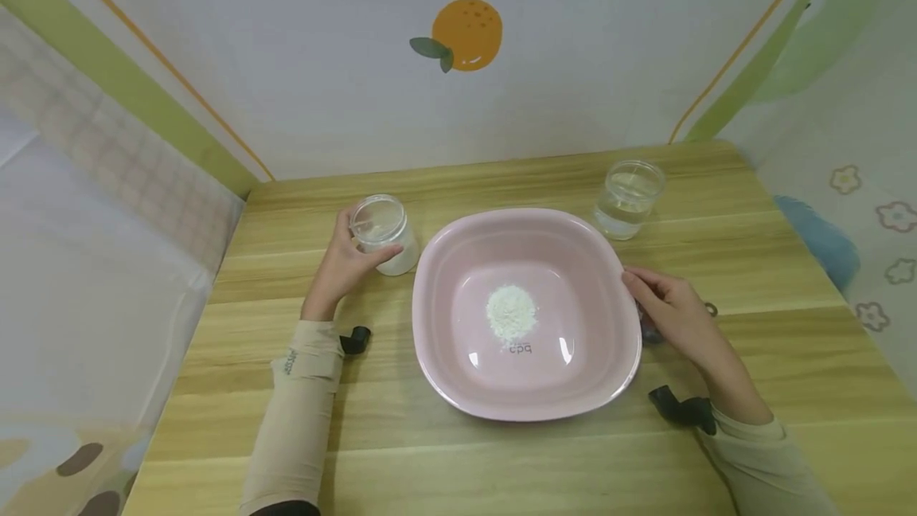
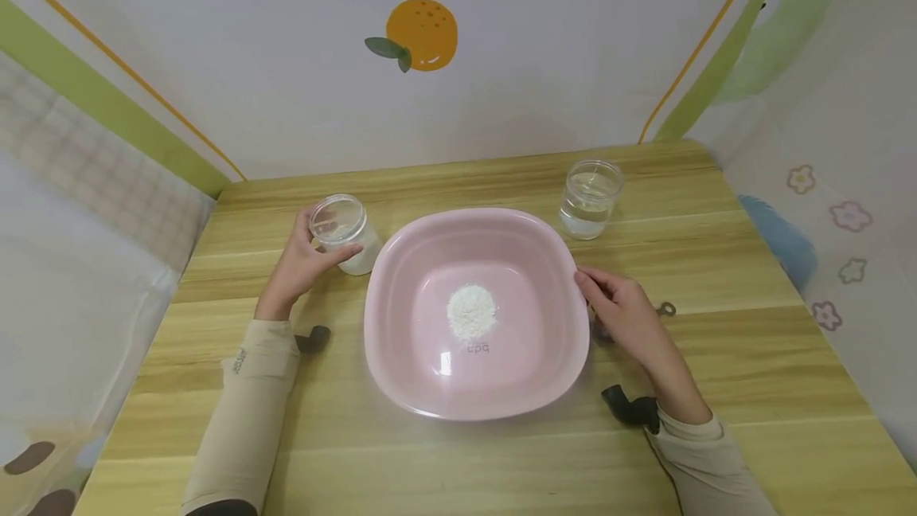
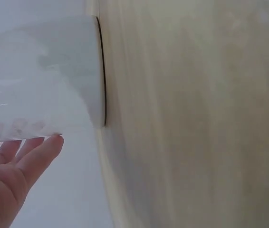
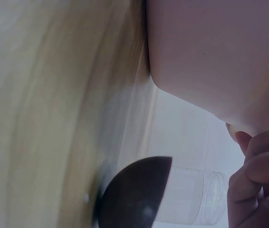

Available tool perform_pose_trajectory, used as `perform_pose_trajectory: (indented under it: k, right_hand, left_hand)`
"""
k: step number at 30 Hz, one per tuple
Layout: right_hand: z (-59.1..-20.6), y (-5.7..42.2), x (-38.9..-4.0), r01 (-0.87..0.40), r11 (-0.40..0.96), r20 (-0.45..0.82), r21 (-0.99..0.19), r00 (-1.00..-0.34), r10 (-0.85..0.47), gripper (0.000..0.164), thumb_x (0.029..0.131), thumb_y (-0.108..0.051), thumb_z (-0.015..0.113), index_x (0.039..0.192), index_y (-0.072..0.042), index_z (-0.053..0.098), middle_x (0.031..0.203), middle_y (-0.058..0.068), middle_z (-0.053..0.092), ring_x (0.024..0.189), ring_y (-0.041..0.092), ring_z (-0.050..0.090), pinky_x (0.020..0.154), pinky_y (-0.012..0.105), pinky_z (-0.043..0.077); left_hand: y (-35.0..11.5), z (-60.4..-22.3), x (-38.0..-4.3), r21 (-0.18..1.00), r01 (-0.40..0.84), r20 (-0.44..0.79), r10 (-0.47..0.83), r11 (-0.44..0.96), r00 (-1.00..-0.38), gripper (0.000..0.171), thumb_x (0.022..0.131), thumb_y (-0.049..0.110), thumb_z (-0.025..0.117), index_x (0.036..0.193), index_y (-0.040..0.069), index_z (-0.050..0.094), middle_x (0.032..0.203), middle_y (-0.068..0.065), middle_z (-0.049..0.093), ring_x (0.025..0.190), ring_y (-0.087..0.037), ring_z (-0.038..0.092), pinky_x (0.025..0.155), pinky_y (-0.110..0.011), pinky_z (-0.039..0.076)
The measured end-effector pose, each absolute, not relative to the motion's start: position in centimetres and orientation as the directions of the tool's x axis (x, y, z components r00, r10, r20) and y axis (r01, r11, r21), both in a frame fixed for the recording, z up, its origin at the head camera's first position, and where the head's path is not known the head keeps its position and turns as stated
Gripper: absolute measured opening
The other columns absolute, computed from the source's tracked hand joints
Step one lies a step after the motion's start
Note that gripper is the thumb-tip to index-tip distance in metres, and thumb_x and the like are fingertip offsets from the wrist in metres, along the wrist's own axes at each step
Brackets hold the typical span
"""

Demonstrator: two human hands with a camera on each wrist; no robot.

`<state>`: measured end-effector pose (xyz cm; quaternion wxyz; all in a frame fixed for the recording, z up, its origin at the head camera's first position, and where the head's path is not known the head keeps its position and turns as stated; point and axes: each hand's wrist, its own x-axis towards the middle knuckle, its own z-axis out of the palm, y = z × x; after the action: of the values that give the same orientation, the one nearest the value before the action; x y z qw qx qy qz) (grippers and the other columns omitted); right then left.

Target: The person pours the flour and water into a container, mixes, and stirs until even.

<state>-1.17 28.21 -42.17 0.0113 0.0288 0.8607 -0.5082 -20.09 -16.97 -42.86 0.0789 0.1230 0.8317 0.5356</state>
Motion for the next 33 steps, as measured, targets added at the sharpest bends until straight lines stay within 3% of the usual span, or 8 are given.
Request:
perform_pose_trajectory:
  k: [6, 13, 15, 18, 22, 25, 27, 33]
  right_hand:
    - [-42.3, 28.2, -1.2, 0.064, 0.481, -0.054, -0.874, -0.998, 0.036, 0.046, 0.112, -0.034, 0.049, 0.139, 0.001, 0.063, 0.074, -0.005, 0.063, 0.058, 0.014, 0.057, 0.047, 0.027, 0.049]
    - [-42.5, 28.1, -1.1, 0.058, 0.470, -0.056, -0.881, -0.998, 0.018, 0.044, 0.112, -0.032, 0.048, 0.136, 0.001, 0.064, 0.087, -0.006, 0.071, 0.070, 0.010, 0.066, 0.058, 0.028, 0.060]
    - [-42.5, 28.2, -1.2, 0.046, 0.459, -0.050, -0.887, -0.999, 0.004, 0.042, 0.112, -0.031, 0.048, 0.135, 0.001, 0.064, 0.092, -0.005, 0.072, 0.075, 0.008, 0.069, 0.063, 0.027, 0.062]
    - [-42.5, 28.4, -1.2, 0.032, 0.446, -0.040, -0.895, -0.999, -0.008, 0.041, 0.113, -0.030, 0.047, 0.134, 0.001, 0.063, 0.098, -0.005, 0.073, 0.082, 0.007, 0.072, 0.069, 0.026, 0.064]
    - [-42.1, 28.7, -1.2, 0.021, 0.459, -0.019, -0.888, -1.000, 0.010, 0.039, 0.112, -0.029, 0.048, 0.132, 0.001, 0.064, 0.095, -0.009, 0.072, 0.080, 0.005, 0.070, 0.067, 0.025, 0.063]
    - [-42.1, 28.8, -1.1, 0.015, 0.472, -0.007, -0.881, -1.000, 0.018, 0.038, 0.112, -0.028, 0.049, 0.129, 0.001, 0.066, 0.091, -0.010, 0.071, 0.077, 0.006, 0.067, 0.064, 0.025, 0.061]
    - [-42.2, 28.6, -1.1, 0.015, 0.476, -0.008, -0.880, -1.000, 0.016, 0.037, 0.112, -0.028, 0.049, 0.128, 0.001, 0.066, 0.088, -0.008, 0.069, 0.073, 0.009, 0.065, 0.061, 0.026, 0.060]
    - [-42.5, 28.2, -1.3, 0.035, 0.471, -0.033, -0.881, -0.999, 0.012, 0.041, 0.112, -0.032, 0.048, 0.129, 0.001, 0.065, 0.088, -0.007, 0.069, 0.072, 0.009, 0.064, 0.060, 0.027, 0.059]
  left_hand:
    - [-17.3, -42.4, -19.8, 0.886, 0.088, -0.077, 0.332, 0.455, -0.940, 0.108, 0.087, 0.027, 0.086, 0.163, 0.010, 0.011, 0.159, -0.021, 0.036, 0.149, -0.038, 0.037, 0.128, -0.061, 0.027]
    - [-19.3, -39.6, -18.7, 0.787, 0.022, -0.294, 0.405, 0.616, -0.866, 0.114, 0.096, 0.032, 0.076, 0.164, 0.007, -0.013, 0.172, -0.025, 0.001, 0.160, -0.050, 0.003, 0.126, -0.074, 0.015]
    - [-20.1, -37.8, -17.9, 0.737, 0.012, -0.335, 0.381, 0.676, -0.862, 0.104, 0.100, 0.038, 0.069, 0.165, 0.003, -0.004, 0.172, -0.028, 0.005, 0.158, -0.053, 0.009, 0.123, -0.075, 0.021]
    - [-20.8, -35.4, -16.7, 0.663, 0.070, -0.368, 0.406, 0.745, -0.836, 0.072, 0.106, 0.045, 0.057, 0.158, 0.001, 0.032, 0.163, -0.028, 0.035, 0.149, -0.050, 0.036, 0.117, -0.068, 0.038]
    - [-19.3, -34.0, -15.6, 0.641, 0.219, -0.423, 0.576, 0.736, -0.699, 0.044, 0.111, 0.043, 0.048, 0.126, 0.004, 0.062, 0.123, -0.017, 0.069, 0.117, -0.032, 0.066, 0.105, -0.051, 0.053]
    - [-17.5, -34.4, -15.5, 0.680, 0.255, -0.442, 0.661, 0.688, -0.606, 0.042, 0.112, 0.038, 0.045, 0.113, 0.001, 0.065, 0.098, -0.011, 0.072, 0.096, -0.023, 0.068, 0.095, -0.044, 0.058]
    - [-16.7, -34.9, -15.4, 0.701, 0.232, -0.449, 0.670, 0.674, -0.591, 0.042, 0.112, 0.036, 0.043, 0.110, 0.000, 0.064, 0.089, -0.011, 0.070, 0.087, -0.021, 0.067, 0.086, -0.042, 0.060]
    - [-15.9, -36.2, -15.0, 0.735, 0.169, -0.453, 0.661, 0.656, -0.598, 0.036, 0.112, 0.038, 0.044, 0.118, 0.006, 0.060, 0.101, -0.018, 0.070, 0.084, -0.025, 0.067, 0.070, -0.039, 0.061]
